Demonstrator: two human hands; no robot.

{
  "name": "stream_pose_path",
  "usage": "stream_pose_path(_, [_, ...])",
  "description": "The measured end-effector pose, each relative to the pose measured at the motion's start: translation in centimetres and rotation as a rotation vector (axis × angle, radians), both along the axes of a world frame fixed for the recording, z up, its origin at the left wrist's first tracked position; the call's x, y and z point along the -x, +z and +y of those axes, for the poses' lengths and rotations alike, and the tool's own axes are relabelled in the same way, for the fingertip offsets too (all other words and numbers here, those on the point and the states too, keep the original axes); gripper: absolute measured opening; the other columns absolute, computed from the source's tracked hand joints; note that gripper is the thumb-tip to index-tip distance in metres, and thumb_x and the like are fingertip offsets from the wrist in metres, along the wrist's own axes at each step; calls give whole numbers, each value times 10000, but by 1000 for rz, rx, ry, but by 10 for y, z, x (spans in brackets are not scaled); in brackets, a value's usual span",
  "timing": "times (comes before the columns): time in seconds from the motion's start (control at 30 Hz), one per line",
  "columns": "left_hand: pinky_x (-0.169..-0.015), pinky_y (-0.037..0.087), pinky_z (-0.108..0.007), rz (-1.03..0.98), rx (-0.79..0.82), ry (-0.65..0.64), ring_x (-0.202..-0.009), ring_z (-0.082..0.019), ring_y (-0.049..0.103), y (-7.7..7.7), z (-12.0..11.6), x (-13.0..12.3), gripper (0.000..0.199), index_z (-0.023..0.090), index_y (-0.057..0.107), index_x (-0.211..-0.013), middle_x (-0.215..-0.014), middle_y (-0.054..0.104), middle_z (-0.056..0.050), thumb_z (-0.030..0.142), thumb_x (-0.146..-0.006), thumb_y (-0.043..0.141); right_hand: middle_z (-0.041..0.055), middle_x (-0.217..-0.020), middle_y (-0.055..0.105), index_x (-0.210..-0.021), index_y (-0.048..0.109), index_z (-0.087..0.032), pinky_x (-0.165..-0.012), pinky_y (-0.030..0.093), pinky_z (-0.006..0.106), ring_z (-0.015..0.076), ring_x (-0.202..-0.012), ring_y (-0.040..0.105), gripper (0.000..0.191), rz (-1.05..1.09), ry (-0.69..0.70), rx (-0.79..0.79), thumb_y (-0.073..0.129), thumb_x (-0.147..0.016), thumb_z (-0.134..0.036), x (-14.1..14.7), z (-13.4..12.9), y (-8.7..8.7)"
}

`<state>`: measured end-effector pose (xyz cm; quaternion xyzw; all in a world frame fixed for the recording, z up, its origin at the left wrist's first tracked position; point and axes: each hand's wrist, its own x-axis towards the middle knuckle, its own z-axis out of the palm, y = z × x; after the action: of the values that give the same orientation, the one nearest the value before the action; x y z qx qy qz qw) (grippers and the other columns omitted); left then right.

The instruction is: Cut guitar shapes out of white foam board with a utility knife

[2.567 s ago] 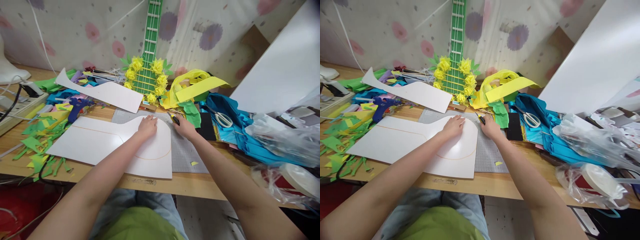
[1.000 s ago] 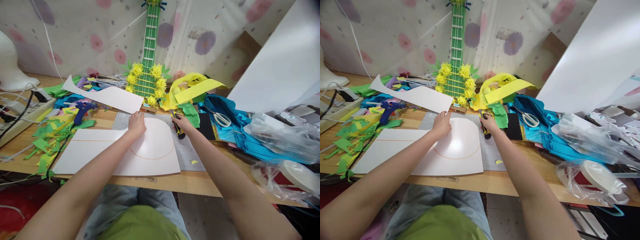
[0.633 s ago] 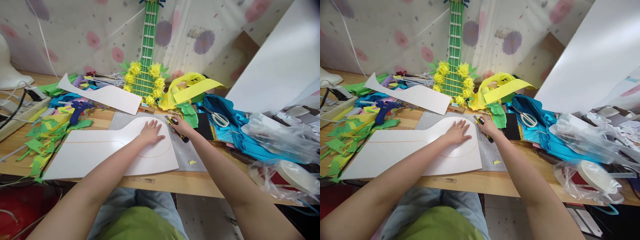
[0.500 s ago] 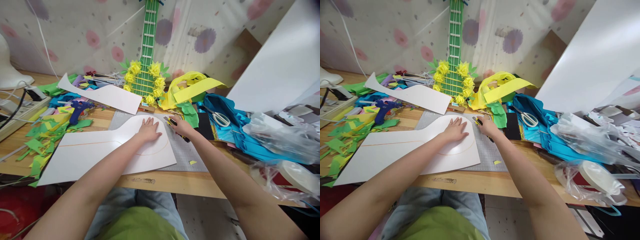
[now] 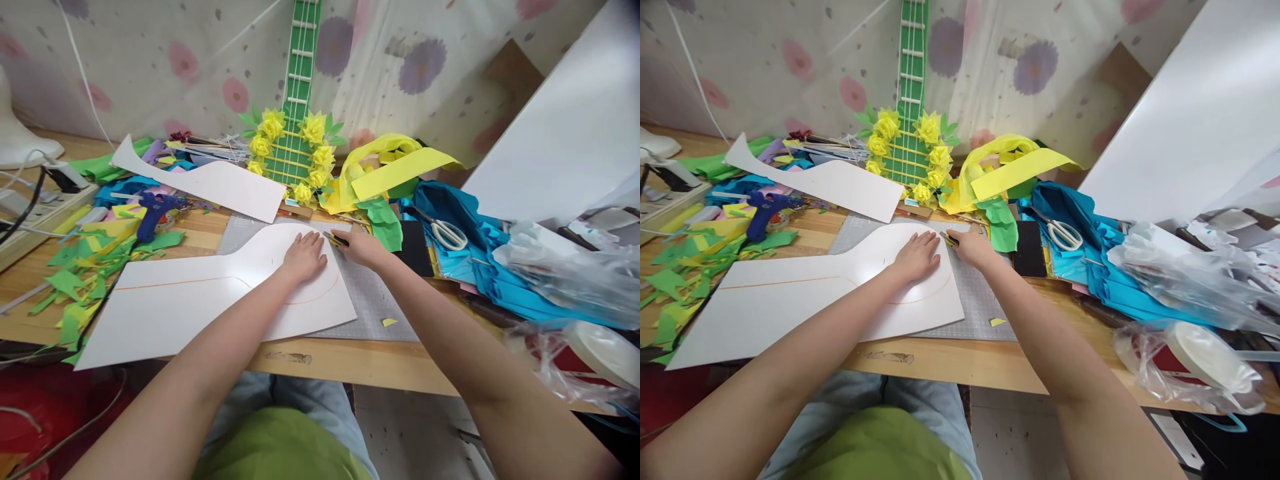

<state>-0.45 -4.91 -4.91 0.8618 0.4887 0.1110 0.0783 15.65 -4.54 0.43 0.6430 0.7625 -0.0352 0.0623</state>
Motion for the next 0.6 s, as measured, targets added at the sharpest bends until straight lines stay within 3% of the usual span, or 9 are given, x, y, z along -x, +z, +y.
stream_pose_path(0.27, [-1123,141,-423,5,12,15,-1347,-227,248,5,-1,-2,509,90,405,-1313,-1436,343,-122,318,-858,387,66,-1034,670,-1360,408,-304,-684,415,267,213,-882,615,509,15,-11,48,444,-852,-317,-3,-5,6])
stream_pose_path(0.6, [-1127,124,-410,-2,-11,17,-1354,-213,233,1,-2,-1,509,101,405,-1315,-1441,337,-110,331,-863,363,81,-1128,638,-1361,402,-288,-731,417,309,255,-978,588,504,0,-5,16,418,-858,-296,-8,-23,3])
